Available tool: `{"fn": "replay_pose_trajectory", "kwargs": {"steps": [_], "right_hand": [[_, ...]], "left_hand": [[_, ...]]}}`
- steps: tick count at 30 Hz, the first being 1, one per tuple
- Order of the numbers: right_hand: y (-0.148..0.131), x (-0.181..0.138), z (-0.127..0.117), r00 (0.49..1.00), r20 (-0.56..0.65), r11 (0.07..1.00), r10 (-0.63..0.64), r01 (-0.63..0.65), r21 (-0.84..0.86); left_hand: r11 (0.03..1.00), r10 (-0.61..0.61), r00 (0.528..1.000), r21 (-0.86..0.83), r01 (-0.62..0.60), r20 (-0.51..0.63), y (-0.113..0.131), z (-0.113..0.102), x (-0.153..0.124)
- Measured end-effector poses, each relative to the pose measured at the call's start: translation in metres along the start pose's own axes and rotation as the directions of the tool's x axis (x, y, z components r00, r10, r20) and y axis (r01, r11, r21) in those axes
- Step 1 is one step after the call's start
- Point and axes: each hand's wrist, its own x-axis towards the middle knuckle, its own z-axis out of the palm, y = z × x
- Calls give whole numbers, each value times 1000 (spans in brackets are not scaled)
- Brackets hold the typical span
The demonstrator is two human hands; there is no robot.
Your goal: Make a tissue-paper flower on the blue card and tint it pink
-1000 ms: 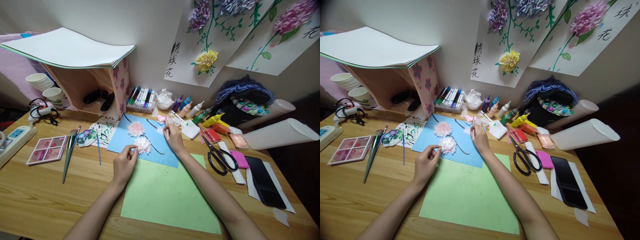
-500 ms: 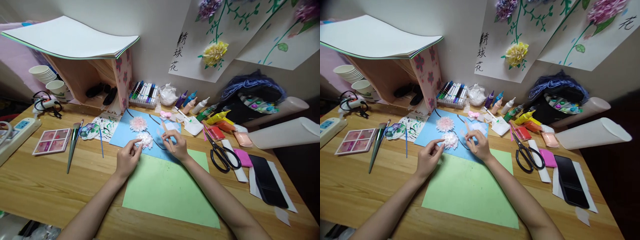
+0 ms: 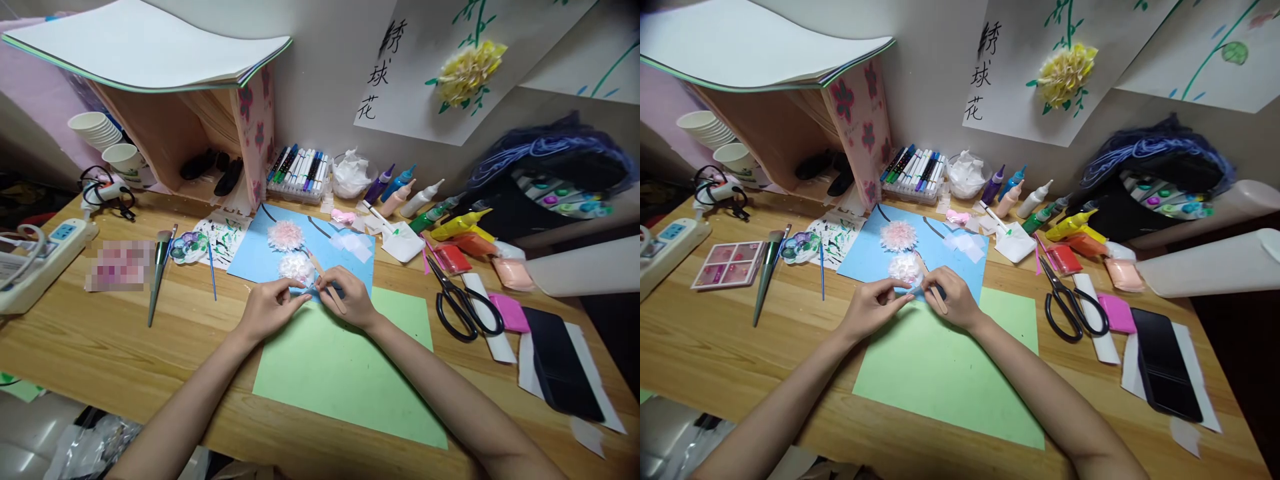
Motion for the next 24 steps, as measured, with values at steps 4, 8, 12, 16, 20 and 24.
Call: {"fn": "replay_pose_trajectory", "kwargs": {"steps": [4,8,12,16,20,24], "right_hand": [[-2,2,2,999,-21,999,38,-39,-20],[-3,-1,-2,997,-80,1000,-9,11,25],[-2,-6,-7,967,-158,975,-199,211,66],[-2,-7,-6,947,-97,951,-305,309,25],[-3,-5,-5,946,-22,946,-323,323,-23],[-2,-4,-4,950,0,949,-313,313,-45]], "left_hand": [[998,-15,999,54,17,-38,-2,3,0],[996,-75,988,44,82,-134,-3,7,2],[992,-112,977,44,122,-180,-4,11,5],[989,-117,975,63,131,-190,-3,12,5],[988,-124,972,69,140,-197,-2,12,6],[989,-123,971,58,137,-203,-2,13,7]]}}
